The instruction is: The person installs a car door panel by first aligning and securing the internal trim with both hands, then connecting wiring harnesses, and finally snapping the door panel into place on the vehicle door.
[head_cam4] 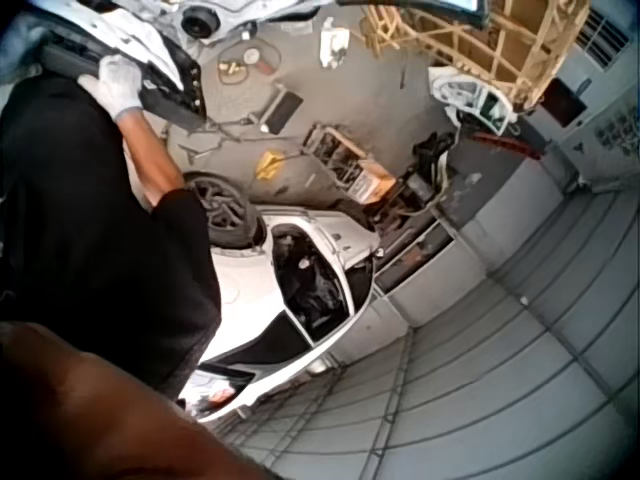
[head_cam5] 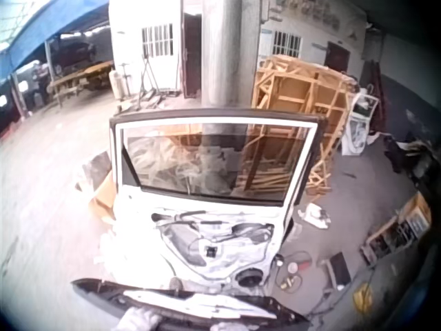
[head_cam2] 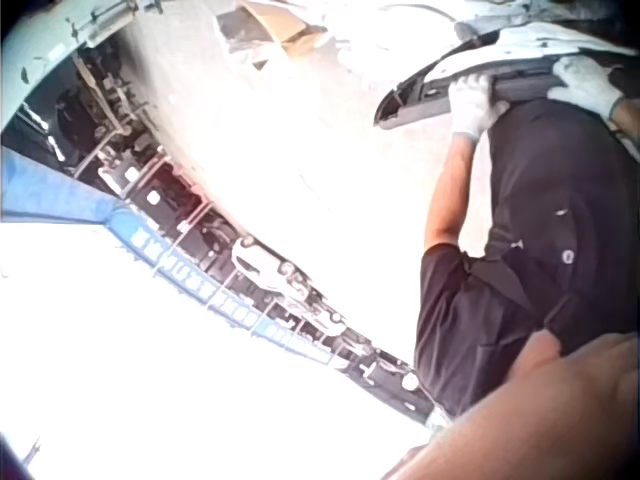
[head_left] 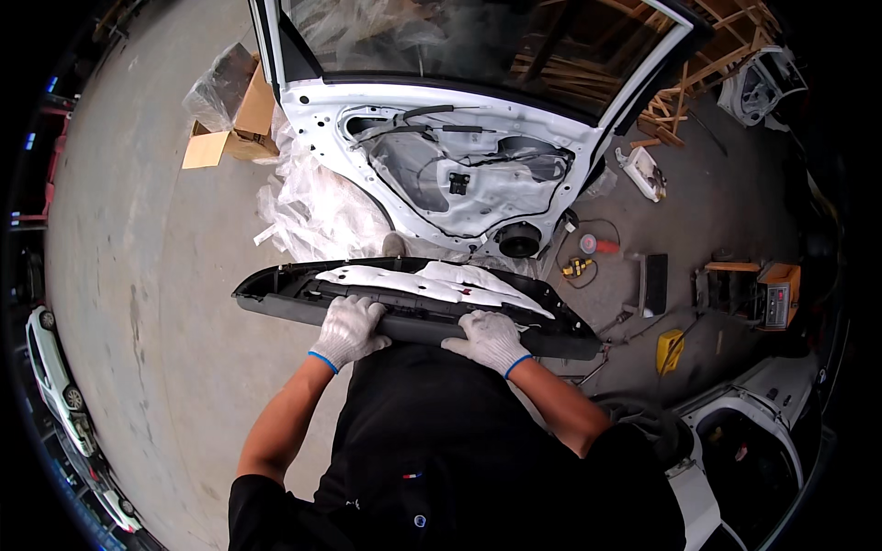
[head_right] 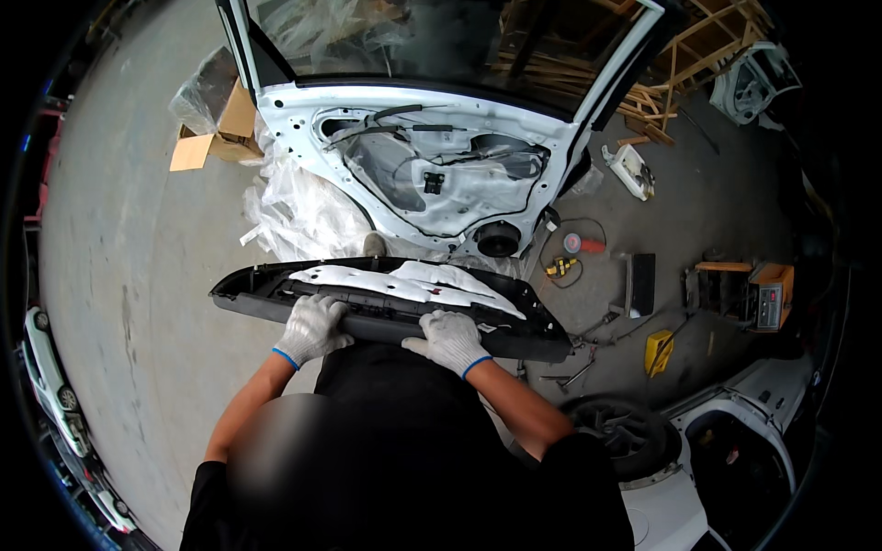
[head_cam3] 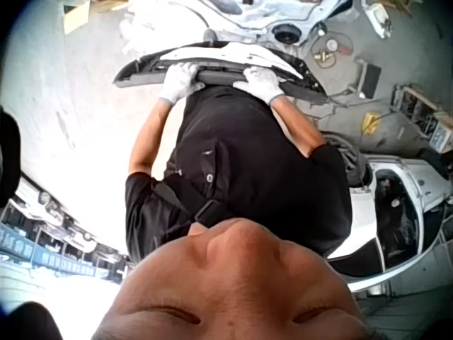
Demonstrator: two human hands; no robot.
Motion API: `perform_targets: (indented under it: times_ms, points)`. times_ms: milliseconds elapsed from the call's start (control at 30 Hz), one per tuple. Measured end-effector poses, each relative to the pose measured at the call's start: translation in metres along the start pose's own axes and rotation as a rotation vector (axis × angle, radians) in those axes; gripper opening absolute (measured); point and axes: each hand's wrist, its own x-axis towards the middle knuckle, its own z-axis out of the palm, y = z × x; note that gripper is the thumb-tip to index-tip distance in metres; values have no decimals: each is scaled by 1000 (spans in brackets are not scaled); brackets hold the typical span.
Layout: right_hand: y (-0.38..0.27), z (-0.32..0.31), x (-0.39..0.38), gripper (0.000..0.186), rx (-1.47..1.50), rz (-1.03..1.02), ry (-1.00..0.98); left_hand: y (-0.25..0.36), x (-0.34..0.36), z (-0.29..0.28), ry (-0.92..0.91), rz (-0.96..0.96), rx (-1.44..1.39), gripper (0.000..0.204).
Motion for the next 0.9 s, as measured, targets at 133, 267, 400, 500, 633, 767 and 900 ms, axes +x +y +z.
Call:
perform_targets:
  times_ms: [133,267,400,500,633,767,900]
  points:
    - [1,-24,12,72,-31,23,5,-17,17,-19,44,69,-69,59]
    - [-1,-64,47,72,-30,131,-90,-43,51,-43,-4,112,-130,56]
    - [4,-71,68,70,-43,171,-54,-67,78,-49,-49,154,-179,59]
    - [-4,-86,84,71,-47,226,-47,-84,92,-59,-56,166,-200,58]
    - [5,-95,111,71,-25,257,-72,-105,121,-71,-8,189,-145,58]
    - [19,-107,125,69,-49,254,-10,-113,142,-79,47,200,-100,64]
    - [33,-137,145,70,5,234,-68,-119,163,-91,79,175,-125,64]
